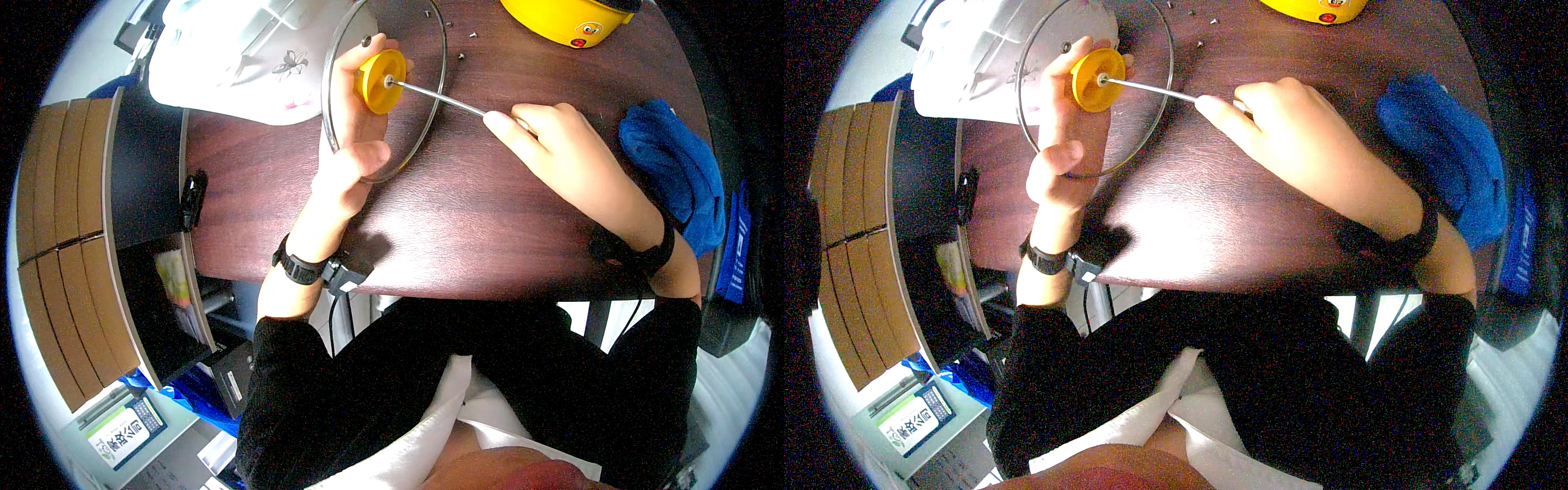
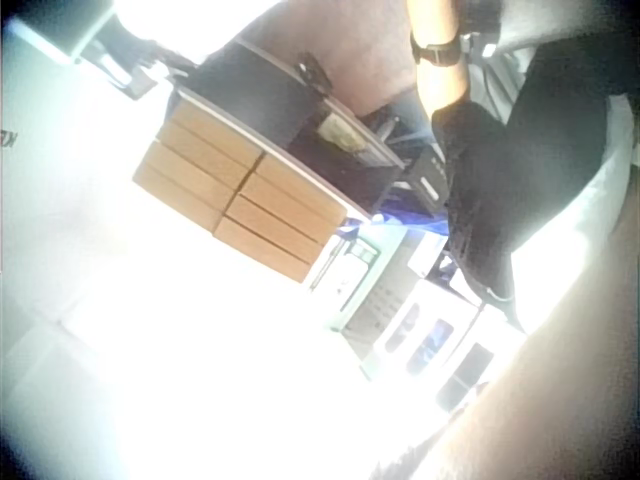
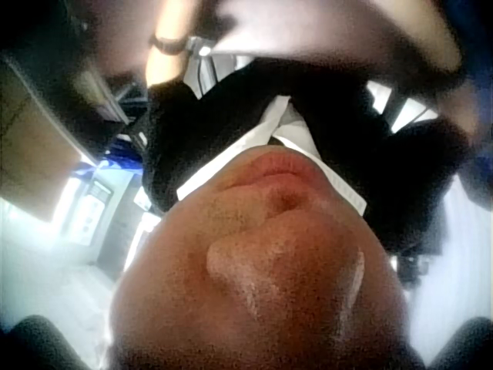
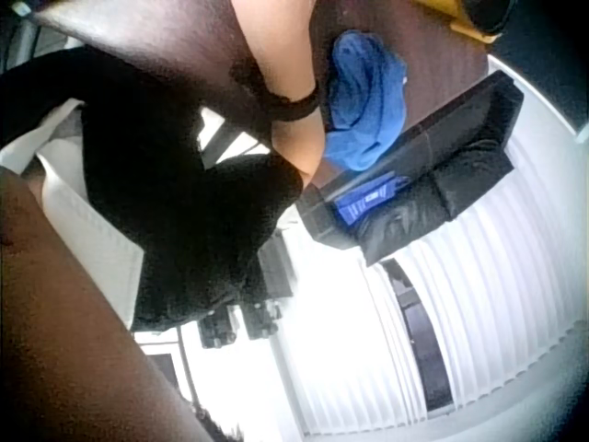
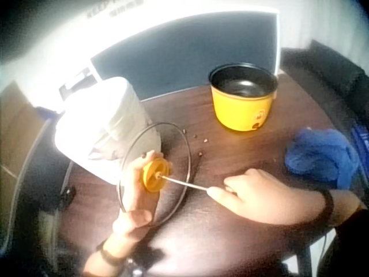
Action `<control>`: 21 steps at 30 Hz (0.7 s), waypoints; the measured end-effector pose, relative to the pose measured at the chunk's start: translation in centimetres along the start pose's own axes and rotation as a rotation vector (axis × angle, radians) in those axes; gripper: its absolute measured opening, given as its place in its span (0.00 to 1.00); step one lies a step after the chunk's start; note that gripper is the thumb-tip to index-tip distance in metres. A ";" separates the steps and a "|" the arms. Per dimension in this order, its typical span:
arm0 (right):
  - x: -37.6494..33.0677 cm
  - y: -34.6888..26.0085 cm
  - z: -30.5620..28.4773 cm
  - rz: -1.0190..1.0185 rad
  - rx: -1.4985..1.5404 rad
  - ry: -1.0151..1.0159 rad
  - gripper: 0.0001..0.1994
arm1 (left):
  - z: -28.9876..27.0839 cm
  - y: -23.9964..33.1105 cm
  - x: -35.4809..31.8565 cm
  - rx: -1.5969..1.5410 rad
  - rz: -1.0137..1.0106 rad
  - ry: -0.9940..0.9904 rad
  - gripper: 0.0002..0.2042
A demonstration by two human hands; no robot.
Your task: The person cleans a glass lid with a blue cloth, then uses a screwdriver to attach a yellow plastic knob to the lid. They tighten the knob and place the lid onto a yellow pot.
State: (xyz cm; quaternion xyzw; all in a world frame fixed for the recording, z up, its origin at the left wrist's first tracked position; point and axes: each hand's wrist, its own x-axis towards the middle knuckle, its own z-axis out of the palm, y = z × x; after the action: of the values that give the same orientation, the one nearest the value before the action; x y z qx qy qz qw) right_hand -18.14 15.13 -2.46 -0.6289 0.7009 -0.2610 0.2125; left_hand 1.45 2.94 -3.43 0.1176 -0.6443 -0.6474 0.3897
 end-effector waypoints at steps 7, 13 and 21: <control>0.2 -0.1 -0.4 0.415 0.558 -0.429 0.27 | -0.5 -0.1 0.2 0.036 0.040 -0.078 0.46; 0.5 -0.8 -0.7 0.411 0.622 -0.508 0.24 | -1.1 0.0 0.3 -0.055 -0.011 -0.114 0.44; -0.6 -0.5 0.0 -0.056 0.420 -0.093 0.14 | -1.6 -0.4 0.6 -0.167 -0.005 -0.069 0.43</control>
State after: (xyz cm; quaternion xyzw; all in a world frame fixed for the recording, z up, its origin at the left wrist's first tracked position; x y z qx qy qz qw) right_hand -17.73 15.68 -2.18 -0.6012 0.6030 -0.3778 0.3637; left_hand 1.92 1.27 -3.82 0.0638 -0.6009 -0.7034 0.3743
